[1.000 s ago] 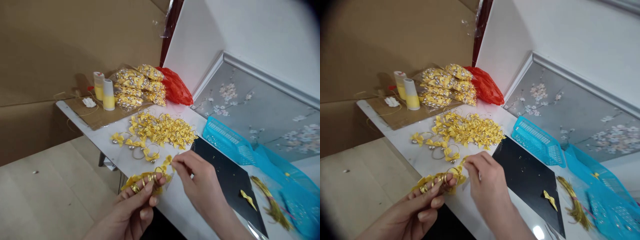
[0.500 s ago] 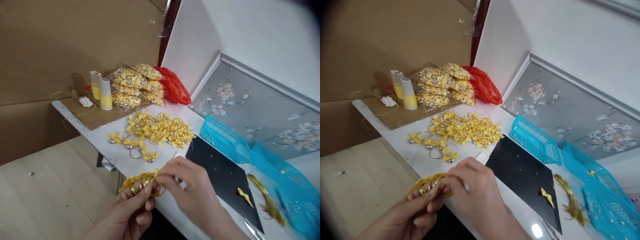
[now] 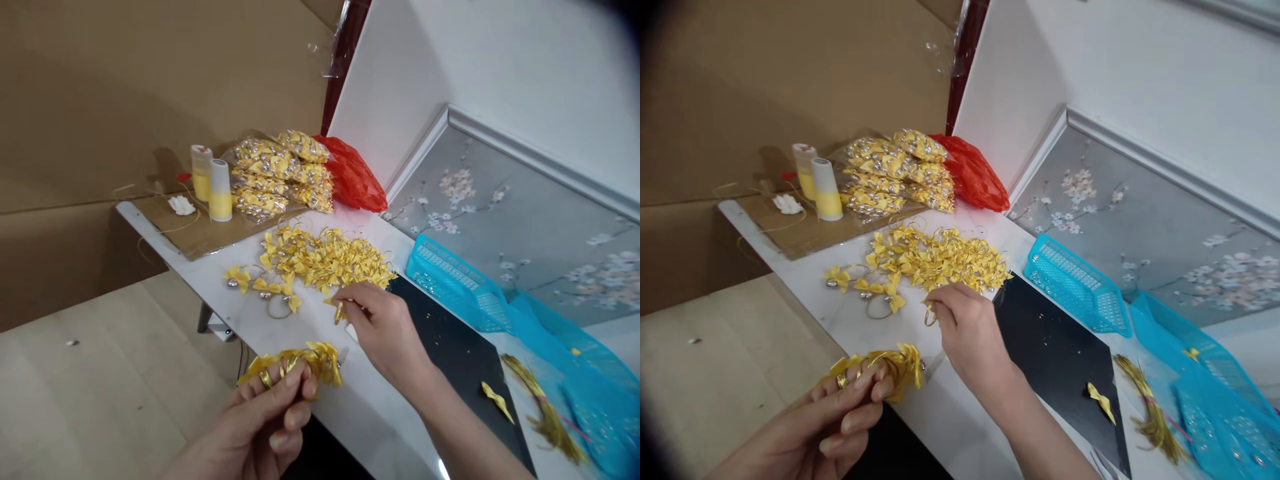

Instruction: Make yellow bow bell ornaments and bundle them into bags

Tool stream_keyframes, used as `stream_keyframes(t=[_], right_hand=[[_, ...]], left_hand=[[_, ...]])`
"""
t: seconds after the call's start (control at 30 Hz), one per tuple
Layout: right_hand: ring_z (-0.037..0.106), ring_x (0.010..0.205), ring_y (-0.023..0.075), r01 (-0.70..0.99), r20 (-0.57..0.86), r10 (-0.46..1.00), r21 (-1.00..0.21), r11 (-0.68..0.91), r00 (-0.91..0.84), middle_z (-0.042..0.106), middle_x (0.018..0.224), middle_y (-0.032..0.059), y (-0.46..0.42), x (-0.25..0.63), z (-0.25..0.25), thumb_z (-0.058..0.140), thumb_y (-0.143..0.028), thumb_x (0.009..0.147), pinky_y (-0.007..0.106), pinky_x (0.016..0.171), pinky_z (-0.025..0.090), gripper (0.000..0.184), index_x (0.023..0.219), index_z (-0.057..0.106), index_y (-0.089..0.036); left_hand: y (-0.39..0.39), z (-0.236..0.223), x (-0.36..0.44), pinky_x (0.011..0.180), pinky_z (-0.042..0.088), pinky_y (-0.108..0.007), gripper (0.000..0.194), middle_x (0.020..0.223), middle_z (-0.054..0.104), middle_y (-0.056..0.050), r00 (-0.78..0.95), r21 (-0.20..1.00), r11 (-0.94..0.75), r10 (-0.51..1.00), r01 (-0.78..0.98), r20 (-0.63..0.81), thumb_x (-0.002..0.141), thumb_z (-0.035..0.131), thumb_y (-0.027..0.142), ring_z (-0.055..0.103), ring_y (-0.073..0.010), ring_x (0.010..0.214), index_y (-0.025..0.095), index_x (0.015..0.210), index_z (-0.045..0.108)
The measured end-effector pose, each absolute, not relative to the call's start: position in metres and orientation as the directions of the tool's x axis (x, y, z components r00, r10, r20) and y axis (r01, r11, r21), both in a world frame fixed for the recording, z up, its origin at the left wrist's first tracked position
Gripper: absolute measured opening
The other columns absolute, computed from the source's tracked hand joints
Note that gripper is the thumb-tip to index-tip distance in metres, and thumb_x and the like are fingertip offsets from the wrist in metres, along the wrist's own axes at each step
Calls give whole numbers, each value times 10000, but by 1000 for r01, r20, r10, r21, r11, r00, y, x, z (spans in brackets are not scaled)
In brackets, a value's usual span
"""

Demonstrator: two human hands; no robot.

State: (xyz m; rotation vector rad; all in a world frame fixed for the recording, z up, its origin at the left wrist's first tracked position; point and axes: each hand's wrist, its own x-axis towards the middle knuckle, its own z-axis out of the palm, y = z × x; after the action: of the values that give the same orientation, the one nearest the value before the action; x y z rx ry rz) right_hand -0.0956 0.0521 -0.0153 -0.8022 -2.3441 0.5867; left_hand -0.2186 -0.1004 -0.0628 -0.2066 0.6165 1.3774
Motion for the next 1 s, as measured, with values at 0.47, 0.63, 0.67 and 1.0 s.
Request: stream_keyframes(t=[0.47, 0.63, 0.67, 1.0], right_hand=[[545, 640, 217, 250, 415, 157, 178, 952, -896, 651, 774, 59, 0, -71, 4, 563, -92, 840, 340, 513, 393, 154, 936, 683, -109], [611, 711, 181, 204, 327, 214, -65, 977, -921, 687, 838, 24, 12, -72, 10, 565, -60, 873, 290, 593, 476, 177, 924, 697, -165], [634, 760, 169, 215, 311, 255, -156, 964, -915, 703, 895, 17, 19, -73, 11, 566, -66, 889, 270, 649, 496, 200, 970, 704, -186], [651, 837, 204, 546, 389, 649, -351, 761, -654, 678, 996, 63, 102, -127, -15, 610, -131, 868, 319, 783, 480, 182, 962, 738, -219]], left_hand=[[-94, -56, -202, 429, 467, -121, 146, 650, 628, -19, 72, 227, 239, 822, -944, -565, 656, 822, 24, 554, -59, 501, 103, 764, 763], [-94, -60, -207, 425, 434, -110, 143, 668, 618, -10, 39, 254, 216, 828, -943, -559, 647, 842, 58, 539, -53, 530, 111, 751, 758], [-94, -61, -208, 427, 431, -108, 145, 689, 626, -16, 38, 261, 218, 830, -940, -557, 654, 842, 72, 541, -54, 544, 105, 769, 761], [-97, -61, -216, 438, 411, -108, 83, 734, 609, 2, 107, 228, 218, 902, -949, -417, 798, 751, 181, 489, -25, 528, 106, 766, 736]])
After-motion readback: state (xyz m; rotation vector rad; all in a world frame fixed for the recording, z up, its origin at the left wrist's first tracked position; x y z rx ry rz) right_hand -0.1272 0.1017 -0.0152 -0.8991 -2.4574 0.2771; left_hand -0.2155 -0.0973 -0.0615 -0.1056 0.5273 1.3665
